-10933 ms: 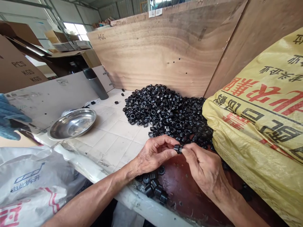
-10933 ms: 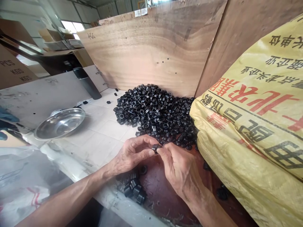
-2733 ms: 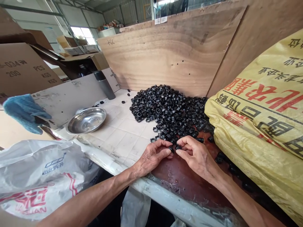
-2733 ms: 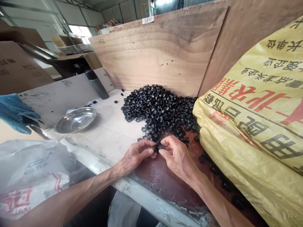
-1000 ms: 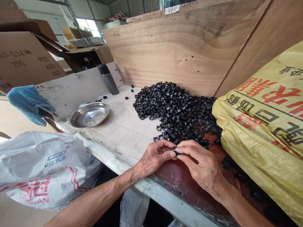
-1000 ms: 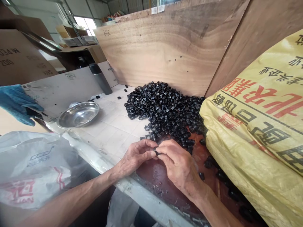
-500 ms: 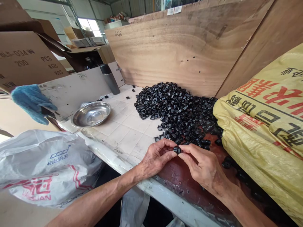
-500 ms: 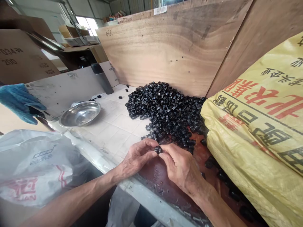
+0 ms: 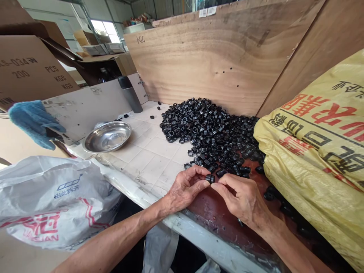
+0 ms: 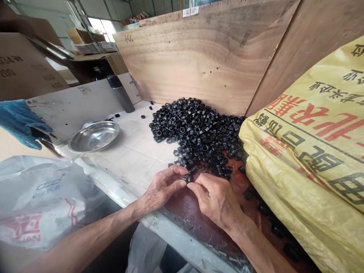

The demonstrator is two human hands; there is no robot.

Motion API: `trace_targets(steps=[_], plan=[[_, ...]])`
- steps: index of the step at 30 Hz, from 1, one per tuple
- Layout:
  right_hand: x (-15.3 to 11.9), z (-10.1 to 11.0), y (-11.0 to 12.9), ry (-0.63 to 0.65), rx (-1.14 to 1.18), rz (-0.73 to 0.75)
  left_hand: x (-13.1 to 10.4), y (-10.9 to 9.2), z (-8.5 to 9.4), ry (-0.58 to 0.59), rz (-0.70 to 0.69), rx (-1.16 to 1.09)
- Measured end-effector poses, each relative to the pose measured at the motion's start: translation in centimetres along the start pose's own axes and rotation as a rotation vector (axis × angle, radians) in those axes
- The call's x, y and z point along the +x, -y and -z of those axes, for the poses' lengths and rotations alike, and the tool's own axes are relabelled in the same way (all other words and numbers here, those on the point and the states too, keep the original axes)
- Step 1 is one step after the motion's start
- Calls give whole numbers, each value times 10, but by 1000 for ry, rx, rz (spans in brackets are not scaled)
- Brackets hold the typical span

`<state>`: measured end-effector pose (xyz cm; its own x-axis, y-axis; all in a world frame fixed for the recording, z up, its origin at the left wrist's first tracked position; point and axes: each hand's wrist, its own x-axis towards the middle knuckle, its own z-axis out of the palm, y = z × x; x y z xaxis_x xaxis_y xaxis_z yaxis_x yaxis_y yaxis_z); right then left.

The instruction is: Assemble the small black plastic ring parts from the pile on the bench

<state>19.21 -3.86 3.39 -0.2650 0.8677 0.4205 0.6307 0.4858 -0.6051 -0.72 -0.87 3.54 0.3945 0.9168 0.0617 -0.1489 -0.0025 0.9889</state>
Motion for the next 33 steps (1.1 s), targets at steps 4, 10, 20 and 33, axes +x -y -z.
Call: trace_targets(steps=[4, 10, 20, 33], plan=[[1, -1, 0, -8, 22, 8, 0, -2, 0, 11, 8, 44], [2, -3, 3, -8, -13, -12, -1, 3, 3, 38, 10, 20], [4, 0, 5, -63, -2, 67, -2, 9, 4, 47, 17, -9], [3, 1, 11, -12, -23, -90, -1, 16, 6, 45, -57, -15]])
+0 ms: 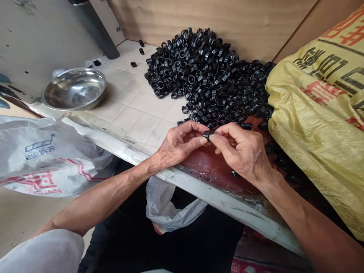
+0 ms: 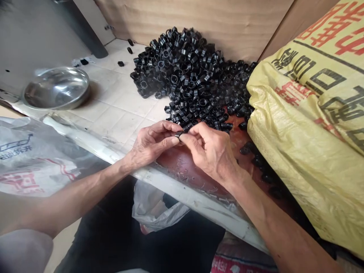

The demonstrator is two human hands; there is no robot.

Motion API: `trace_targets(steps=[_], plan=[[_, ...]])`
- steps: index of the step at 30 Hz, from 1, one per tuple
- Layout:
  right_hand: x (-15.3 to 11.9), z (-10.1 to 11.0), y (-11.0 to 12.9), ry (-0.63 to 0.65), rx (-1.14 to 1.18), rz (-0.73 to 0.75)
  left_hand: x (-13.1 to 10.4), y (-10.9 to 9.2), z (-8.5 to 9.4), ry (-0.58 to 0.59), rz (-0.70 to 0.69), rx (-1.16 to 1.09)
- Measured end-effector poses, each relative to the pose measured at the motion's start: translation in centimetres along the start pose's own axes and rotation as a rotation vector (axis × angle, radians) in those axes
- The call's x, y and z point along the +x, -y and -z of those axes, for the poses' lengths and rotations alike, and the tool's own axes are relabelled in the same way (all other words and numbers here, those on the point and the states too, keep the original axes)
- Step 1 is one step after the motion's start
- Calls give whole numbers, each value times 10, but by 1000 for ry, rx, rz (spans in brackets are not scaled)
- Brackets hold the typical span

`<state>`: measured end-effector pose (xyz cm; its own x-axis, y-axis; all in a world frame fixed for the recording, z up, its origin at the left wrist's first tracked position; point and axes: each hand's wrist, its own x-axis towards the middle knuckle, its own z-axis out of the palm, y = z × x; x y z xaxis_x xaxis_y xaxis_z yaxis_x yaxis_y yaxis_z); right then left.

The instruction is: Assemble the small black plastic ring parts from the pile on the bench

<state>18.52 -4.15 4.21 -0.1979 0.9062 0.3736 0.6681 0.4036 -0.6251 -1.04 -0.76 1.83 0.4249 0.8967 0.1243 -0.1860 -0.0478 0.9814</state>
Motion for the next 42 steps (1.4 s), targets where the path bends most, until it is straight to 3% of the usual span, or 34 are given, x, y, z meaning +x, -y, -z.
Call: trace_targets(steps=[3, 7, 11, 13, 15, 18, 21, 23, 28, 30, 32, 34, 35, 38, 42], plan=[[0, 1, 1, -30, -19, 55, 0, 0, 0, 0, -1, -12], [1, 3, 0, -27, 64, -38, 0, 1, 0, 33, -7, -54], [0, -1, 2, -50, 53, 65, 1, 3, 2, 19, -24, -4], [0, -4, 6, -27, 114, -48, 1, 6, 3, 29, -59, 45], [1, -5, 10, 35, 277, -268, 1, 9, 3, 27, -159, 162], [5, 9, 11, 195, 412, -472, -1, 8, 3, 44, -322, 403], [7, 36, 7, 457, 134, -379, -9, -1, 9, 180, -323, 589], [4, 50, 2, 542, -118, -299, -19, -10, 17, 288, -268, 736], [-10, 45, 0, 624, -400, -181, -41, -28, 37, 358, -161, 991], [-12, 37, 2, 611, -326, -102, -39, -28, 40, 257, -38, 949], [-11, 31, 2, 575, -227, -74, -28, -25, 40, 6, 96, 919], [-7, 24, 3, 538, -176, -82, -13, -18, 37, -220, 127, 954], [-5, 20, 3, 523, -157, -82, -4, -15, 35, -237, 112, 968], [-1, 5, -1, 473, -57, -67, 16, -6, 25, -136, 29, 986], [0, -8, -17, 330, -117, -183, 28, -3, 14, -58, 18, 974]])
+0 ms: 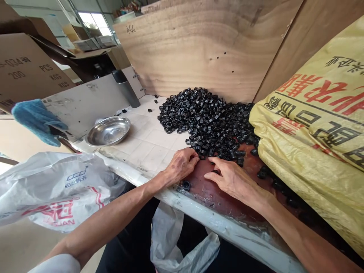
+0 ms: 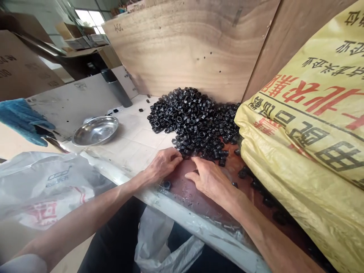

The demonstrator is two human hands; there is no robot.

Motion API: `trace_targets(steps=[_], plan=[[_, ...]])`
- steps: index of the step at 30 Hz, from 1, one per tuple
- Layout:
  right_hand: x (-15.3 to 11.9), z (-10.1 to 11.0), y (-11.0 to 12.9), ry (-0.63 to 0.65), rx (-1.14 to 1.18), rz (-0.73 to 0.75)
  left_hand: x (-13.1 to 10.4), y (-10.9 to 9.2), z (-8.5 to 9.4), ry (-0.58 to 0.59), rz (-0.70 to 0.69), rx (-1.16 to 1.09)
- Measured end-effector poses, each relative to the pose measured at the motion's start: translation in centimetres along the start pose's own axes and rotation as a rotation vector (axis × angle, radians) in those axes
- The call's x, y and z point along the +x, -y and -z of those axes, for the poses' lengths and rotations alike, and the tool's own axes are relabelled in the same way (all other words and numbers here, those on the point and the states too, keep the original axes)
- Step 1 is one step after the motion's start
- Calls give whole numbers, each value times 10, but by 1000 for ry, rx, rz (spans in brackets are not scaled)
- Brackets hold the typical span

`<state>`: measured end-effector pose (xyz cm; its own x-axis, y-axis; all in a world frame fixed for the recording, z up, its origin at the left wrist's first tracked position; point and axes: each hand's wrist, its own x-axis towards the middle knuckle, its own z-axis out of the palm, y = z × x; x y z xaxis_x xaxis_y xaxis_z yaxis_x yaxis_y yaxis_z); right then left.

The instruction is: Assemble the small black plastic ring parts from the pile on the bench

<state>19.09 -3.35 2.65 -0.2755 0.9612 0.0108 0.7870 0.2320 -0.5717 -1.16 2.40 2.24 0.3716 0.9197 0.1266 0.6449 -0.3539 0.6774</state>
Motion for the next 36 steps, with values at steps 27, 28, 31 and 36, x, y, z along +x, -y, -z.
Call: trace_targets(steps=[27, 28, 31, 36], plan=[[3, 13, 2, -59, 360, -101, -17, 7, -8, 95, -40, -572], [2, 12, 2, -62, 402, -116, -17, 6, -8, 113, 2, -652], [1, 9, 0, -92, 504, -162, -17, 0, -4, 149, 80, -811], [0, 15, 5, -177, 520, -166, -16, -5, 4, 145, 61, -830]])
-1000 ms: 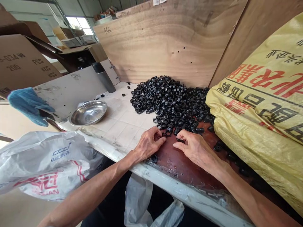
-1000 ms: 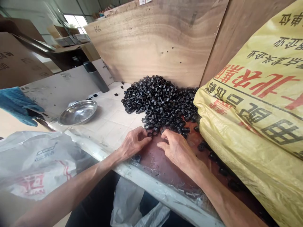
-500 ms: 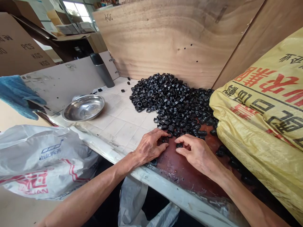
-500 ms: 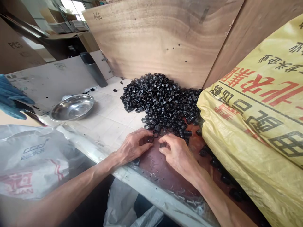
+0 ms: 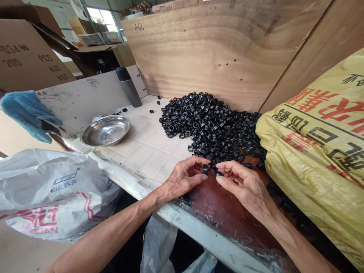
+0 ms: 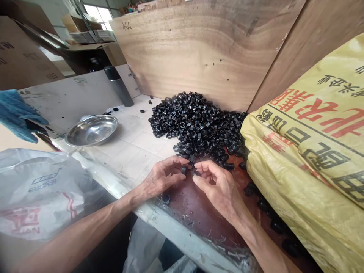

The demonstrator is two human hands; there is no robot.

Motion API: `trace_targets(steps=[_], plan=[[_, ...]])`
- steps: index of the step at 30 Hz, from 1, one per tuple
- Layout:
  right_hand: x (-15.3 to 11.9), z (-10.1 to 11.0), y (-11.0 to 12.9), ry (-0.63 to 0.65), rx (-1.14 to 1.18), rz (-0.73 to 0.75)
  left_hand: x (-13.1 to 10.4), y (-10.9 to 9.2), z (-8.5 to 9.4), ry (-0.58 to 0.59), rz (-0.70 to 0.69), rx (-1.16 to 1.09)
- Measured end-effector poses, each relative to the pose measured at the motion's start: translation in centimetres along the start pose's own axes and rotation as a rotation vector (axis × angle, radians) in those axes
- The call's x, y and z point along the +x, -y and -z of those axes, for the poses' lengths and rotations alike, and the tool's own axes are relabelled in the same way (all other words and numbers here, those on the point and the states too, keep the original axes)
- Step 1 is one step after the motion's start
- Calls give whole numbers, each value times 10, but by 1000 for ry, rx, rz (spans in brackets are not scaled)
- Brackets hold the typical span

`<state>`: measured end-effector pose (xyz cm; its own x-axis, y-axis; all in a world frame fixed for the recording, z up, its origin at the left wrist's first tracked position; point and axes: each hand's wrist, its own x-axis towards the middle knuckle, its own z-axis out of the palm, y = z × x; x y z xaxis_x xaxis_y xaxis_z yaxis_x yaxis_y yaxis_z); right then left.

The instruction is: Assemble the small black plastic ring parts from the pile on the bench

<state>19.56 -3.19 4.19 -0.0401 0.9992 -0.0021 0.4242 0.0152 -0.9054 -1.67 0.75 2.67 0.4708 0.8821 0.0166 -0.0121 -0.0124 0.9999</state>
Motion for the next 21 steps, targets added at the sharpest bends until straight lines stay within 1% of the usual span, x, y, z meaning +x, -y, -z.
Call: trace_targets(steps=[3, 5, 7, 10, 12, 16, 18, 21], plan=[[0, 2, 5, 1, 71, -3, 0, -1, -1, 15, -2, -142], [-1, 1, 7, -15, 120, -30, 0, -2, -3, 17, -36, -221], [-2, 1, 8, -35, 142, -42, 0, -2, -5, 21, -71, -255], [-3, -1, 10, -67, 129, -11, 1, -2, -5, 22, -62, -247], [-3, -2, 9, -78, 109, 7, 1, -1, -5, 3, -62, -246], [-4, -6, 6, -10, 75, -17, 2, -3, -4, -88, -60, -237], [-5, -8, 5, 2, 101, -19, 1, -6, -3, -80, -19, -172], [-6, -11, 5, -55, 146, 5, 0, -9, -1, -35, 11, -93]])
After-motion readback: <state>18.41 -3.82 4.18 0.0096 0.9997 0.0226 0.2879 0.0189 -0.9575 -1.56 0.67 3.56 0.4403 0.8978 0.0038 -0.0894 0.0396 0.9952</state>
